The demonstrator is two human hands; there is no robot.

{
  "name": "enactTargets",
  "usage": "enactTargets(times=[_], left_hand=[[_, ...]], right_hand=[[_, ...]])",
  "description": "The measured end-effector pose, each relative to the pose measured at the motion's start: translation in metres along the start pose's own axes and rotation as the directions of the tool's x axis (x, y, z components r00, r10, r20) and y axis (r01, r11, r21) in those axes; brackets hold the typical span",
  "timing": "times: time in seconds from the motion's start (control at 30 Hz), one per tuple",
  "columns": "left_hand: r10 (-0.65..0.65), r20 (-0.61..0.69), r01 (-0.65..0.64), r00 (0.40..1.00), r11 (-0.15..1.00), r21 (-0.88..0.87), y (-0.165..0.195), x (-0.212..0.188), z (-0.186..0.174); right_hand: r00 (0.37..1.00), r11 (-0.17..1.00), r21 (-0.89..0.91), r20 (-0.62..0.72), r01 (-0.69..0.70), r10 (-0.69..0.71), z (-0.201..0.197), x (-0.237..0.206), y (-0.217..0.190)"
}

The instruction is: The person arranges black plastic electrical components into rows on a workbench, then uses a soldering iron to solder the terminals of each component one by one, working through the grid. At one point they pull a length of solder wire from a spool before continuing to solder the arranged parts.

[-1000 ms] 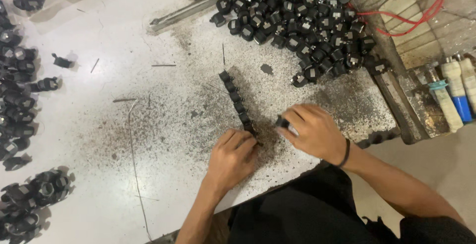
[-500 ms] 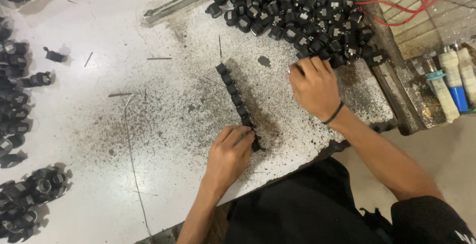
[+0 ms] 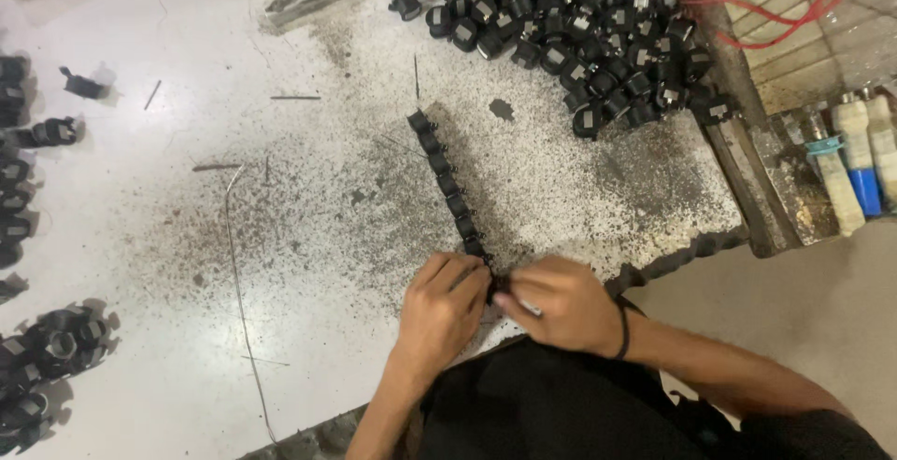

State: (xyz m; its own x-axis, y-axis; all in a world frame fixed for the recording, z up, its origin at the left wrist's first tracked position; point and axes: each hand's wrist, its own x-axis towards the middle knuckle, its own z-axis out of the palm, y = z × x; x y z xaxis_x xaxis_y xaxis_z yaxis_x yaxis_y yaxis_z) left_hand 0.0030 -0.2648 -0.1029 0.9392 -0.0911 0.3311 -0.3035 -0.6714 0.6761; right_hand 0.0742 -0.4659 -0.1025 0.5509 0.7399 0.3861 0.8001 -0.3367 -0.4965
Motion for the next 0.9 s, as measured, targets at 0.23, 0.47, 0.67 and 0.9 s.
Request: enactTargets(times=[0.23, 0.47, 0.67, 0.9], left_hand=[[0.172, 0.002, -0.172, 0.985, 0.985, 0.027, 0.008, -0.008, -0.003], [0.134, -0.004, -0.134, 0.991, 0.985, -0.108, -0.005, 0.021, -0.019], [-0.102, -0.321, 0.113, 0.942, 0.993, 0.017, -0.076, 0.133, -0.035], [-0.119, -0.123, 0.117, 0.985, 0.993, -0.022, -0.084, 0.151, -0.046]], right_hand=[[0.911, 0.708, -0.574, -0.234, -0.412, 0.341, -0.044, 0.039, 0.114], [0.983, 0.935, -0.320, 0.042, -0.154, 0.177, -0.027, 0.065, 0.078], [0.981, 0.962, -0.262, 0.157, -0.072, 0.116, -0.006, 0.166, 0.060], [0.993, 0.833, -0.551, -0.112, -0.041, -0.026, -0.030, 0.217, 0.070]])
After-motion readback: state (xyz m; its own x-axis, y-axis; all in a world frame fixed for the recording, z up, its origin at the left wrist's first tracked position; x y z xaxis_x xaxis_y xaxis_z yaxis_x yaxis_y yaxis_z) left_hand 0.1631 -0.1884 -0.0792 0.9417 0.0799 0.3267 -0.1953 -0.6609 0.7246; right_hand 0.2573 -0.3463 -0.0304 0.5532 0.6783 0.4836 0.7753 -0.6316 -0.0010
